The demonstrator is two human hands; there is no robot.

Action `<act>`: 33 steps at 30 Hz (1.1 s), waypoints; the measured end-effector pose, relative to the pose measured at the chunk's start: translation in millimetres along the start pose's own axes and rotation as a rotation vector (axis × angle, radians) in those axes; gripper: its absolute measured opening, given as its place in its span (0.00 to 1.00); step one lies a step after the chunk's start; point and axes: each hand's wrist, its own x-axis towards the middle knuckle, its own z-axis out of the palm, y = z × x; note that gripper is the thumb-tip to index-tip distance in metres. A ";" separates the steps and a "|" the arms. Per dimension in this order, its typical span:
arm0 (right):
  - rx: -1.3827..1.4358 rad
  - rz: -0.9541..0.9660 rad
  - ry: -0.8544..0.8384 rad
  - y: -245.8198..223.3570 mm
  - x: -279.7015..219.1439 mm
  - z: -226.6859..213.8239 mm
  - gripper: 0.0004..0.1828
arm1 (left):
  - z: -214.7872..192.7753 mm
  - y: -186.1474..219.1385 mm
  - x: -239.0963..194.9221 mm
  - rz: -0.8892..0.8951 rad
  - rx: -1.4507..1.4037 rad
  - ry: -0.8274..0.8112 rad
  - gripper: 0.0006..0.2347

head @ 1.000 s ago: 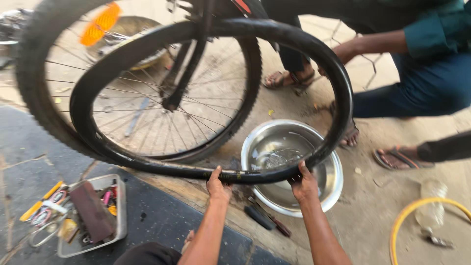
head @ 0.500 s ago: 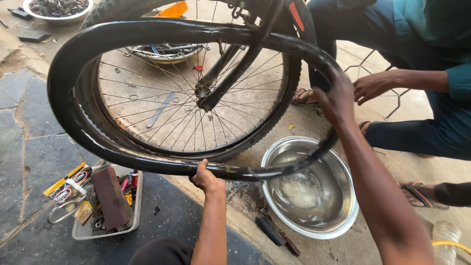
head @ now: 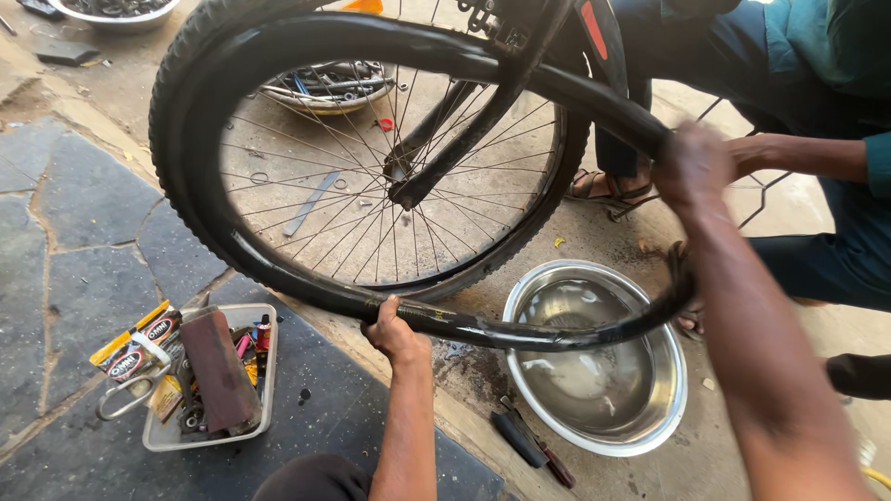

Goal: The person submerges a bicycle inner tube in a metal bowl of water to locate a puncture by observing air bubbles. After identifying the leak, they remove the tube, dry it, and proceed to fit the inner tube back into the tire casing on the bicycle wheel.

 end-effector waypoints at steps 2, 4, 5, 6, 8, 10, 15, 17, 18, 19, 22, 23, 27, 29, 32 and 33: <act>0.011 0.026 -0.028 39.0 -27.6 -6.9 0.23 | 2.5 2.3 -2.7 0.047 -0.011 -0.030 0.26; -0.189 -0.028 0.181 70.4 -56.4 -5.2 0.27 | 3.3 3.3 -5.6 0.082 -0.015 -0.044 0.26; -0.175 0.038 0.138 84.3 -66.6 -2.8 0.26 | 3.1 3.1 -7.1 0.099 -0.015 -0.053 0.25; -0.156 0.107 0.093 100.1 -78.7 -1.0 0.24 | 1.6 3.3 -8.7 0.106 -0.019 -0.082 0.26; -0.186 0.244 0.045 133.8 -106.7 2.1 0.27 | -1.5 3.9 -12.3 0.124 -0.027 -0.139 0.27; -0.267 0.290 0.061 174.7 -144.5 2.6 0.30 | 0.8 4.8 -15.4 0.128 0.051 -0.172 0.28; 0.271 0.768 0.064 264.8 -295.1 22.2 0.38 | -2.0 -1.9 -28.4 0.307 0.253 -0.392 0.23; 0.535 0.703 0.136 277.5 -336.2 39.6 0.36 | 10.9 -11.3 -27.0 0.300 0.287 -0.396 0.23; 0.673 0.666 0.171 280.3 -351.7 44.3 0.36 | 12.5 -11.5 -24.5 0.299 0.243 -0.453 0.24; 0.726 0.637 0.220 283.2 -357.5 47.4 0.35 | 14.1 -13.3 -21.7 0.296 0.198 -0.509 0.24; 0.969 0.683 0.306 272.3 -372.6 67.0 0.35 | 1.4 -15.9 -6.0 0.318 0.229 -0.531 0.24; 1.094 0.741 0.333 269.5 -374.8 72.6 0.31 | -4.3 -17.4 -0.4 0.309 0.200 -0.569 0.26; 1.595 0.503 0.412 254.6 -363.8 100.1 0.25 | -5.6 -21.4 17.1 0.321 0.116 -0.726 0.26; 1.672 0.559 0.526 245.7 -374.1 109.2 0.23 | -8.3 -21.6 13.9 0.301 0.166 -0.665 0.24; 1.820 0.624 0.479 224.1 -382.7 132.0 0.33 | -1.9 -24.4 8.0 0.314 0.181 -0.711 0.23; 1.865 0.672 0.494 219.0 -382.3 138.3 0.34 | 0.6 -27.3 7.0 0.324 0.178 -0.744 0.22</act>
